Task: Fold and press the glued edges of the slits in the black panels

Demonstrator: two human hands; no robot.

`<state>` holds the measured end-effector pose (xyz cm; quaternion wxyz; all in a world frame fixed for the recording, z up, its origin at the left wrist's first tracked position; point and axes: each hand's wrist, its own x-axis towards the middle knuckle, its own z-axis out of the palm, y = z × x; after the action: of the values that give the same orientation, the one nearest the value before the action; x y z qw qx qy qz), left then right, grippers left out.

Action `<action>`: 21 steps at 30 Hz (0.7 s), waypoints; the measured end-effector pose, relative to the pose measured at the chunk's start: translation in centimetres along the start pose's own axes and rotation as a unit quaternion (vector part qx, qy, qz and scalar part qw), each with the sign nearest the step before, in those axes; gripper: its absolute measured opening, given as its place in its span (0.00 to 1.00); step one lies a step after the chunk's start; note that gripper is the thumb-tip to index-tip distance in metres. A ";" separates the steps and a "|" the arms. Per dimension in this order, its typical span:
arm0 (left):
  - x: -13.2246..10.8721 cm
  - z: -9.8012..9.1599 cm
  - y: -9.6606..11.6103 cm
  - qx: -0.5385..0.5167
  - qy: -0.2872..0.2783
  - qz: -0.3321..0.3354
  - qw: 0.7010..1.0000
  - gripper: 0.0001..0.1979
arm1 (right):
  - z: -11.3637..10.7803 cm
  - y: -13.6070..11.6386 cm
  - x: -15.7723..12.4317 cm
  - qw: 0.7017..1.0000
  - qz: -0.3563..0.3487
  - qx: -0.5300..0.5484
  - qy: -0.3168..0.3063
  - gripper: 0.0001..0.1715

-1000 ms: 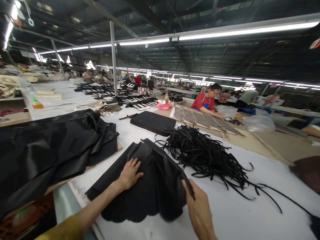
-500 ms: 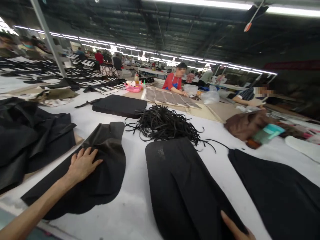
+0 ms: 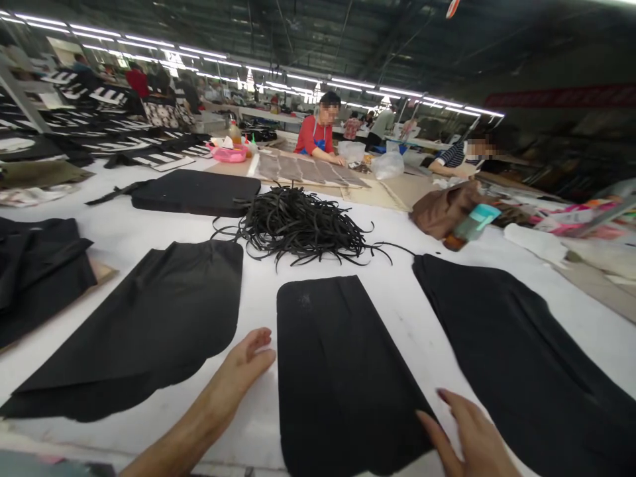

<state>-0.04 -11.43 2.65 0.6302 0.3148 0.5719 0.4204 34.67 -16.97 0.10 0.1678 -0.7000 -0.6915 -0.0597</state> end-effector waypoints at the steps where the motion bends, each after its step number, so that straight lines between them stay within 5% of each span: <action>1: 0.3 0.2 0.3 -0.011 0.005 -0.004 1.000 0.32 | 0.5 -2.4 0.6 0.999 -0.050 0.010 -0.011 0.26; 4: 1.0 1.0 1.2 -0.062 0.013 -0.032 0.997 0.32 | 2.4 -10.3 2.8 0.995 -0.091 -0.018 -0.032 0.27; 7: 1.9 1.5 1.5 -0.089 0.010 -0.061 0.994 0.31 | 4.0 -15.1 5.0 0.993 -0.071 -0.061 -0.079 0.23; 10: 3.3 1.7 1.3 -0.054 -0.004 -0.084 0.995 0.28 | 4.7 -16.0 6.2 0.989 -0.058 -0.102 -0.086 0.14; 16: 7.0 3.2 0.6 0.033 -0.050 -0.074 0.995 0.14 | 4.9 -16.0 6.7 0.980 -0.071 -0.159 -0.097 0.20; 21: 8.5 4.3 1.5 0.031 -0.027 -0.005 0.999 0.08 | 3.7 -15.6 8.3 0.991 -0.019 -0.038 -0.130 0.18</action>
<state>3.84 -2.79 0.74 0.6374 0.3426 0.5690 0.3906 19.00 -8.13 1.58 0.0484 -0.6944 -0.7180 0.0019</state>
